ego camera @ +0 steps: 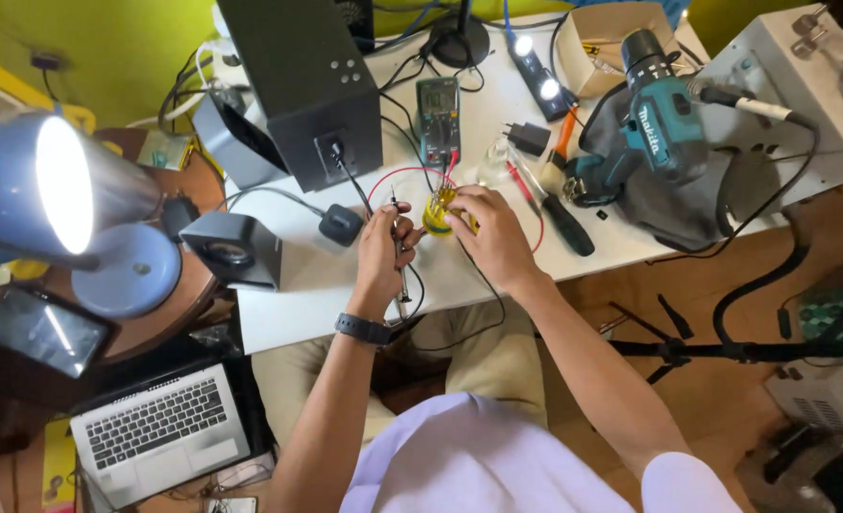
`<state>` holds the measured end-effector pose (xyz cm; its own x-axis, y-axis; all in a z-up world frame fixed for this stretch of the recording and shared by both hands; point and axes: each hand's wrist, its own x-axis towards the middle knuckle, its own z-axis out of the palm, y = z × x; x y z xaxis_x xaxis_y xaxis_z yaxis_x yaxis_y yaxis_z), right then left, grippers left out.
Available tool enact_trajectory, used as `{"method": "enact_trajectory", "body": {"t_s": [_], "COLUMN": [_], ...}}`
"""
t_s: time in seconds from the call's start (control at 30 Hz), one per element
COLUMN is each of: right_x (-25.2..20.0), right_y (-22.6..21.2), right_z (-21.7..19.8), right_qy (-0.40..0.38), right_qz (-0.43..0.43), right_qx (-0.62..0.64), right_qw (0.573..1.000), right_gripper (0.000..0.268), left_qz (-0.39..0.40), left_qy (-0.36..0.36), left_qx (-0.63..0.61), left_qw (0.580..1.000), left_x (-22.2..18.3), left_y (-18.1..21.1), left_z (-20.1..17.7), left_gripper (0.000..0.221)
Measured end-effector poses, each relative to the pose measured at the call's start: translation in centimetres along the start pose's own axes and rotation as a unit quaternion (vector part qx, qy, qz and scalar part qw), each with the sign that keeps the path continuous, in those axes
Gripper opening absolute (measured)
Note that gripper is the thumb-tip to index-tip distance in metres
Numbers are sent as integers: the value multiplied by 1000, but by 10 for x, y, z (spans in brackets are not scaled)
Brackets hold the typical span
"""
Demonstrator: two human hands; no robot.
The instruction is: Reassembling the internal components of a speaker housing, including connecting wires and securing a circuit board with a screwdriver.
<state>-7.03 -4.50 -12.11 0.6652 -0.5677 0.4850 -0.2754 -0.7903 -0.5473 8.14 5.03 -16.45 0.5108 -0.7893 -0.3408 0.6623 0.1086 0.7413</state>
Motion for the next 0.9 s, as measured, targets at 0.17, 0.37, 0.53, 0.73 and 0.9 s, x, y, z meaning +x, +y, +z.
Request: {"method": "enact_trajectory", "body": {"t_s": [0.17, 0.37, 0.53, 0.73, 0.9], "right_x": [-31, -32, -39, -49, -47], "right_y": [4, 2, -7, -4, -18], "right_z": [30, 32, 26, 26, 13], "right_qy": [0, 4, -2, 11, 2], "right_qz": [-11, -18, -6, -8, 24], "right_qx": [-26, -58, -64, -58, -30], "right_qw": [1000, 998, 998, 998, 999], "right_gripper": [11, 12, 10, 15, 25], "left_qz": [26, 48, 40, 57, 74], "left_qy": [-4, -42, -56, -56, -59], "left_qx": [79, 148, 176, 227, 278], "left_qw": [997, 987, 982, 971, 956], "left_x": [-9, -10, -11, -28, -20], "left_y": [-12, -8, -10, 8, -4], "left_z": [-16, -21, -30, -22, -21], "left_gripper": [16, 32, 32, 31, 27]}}
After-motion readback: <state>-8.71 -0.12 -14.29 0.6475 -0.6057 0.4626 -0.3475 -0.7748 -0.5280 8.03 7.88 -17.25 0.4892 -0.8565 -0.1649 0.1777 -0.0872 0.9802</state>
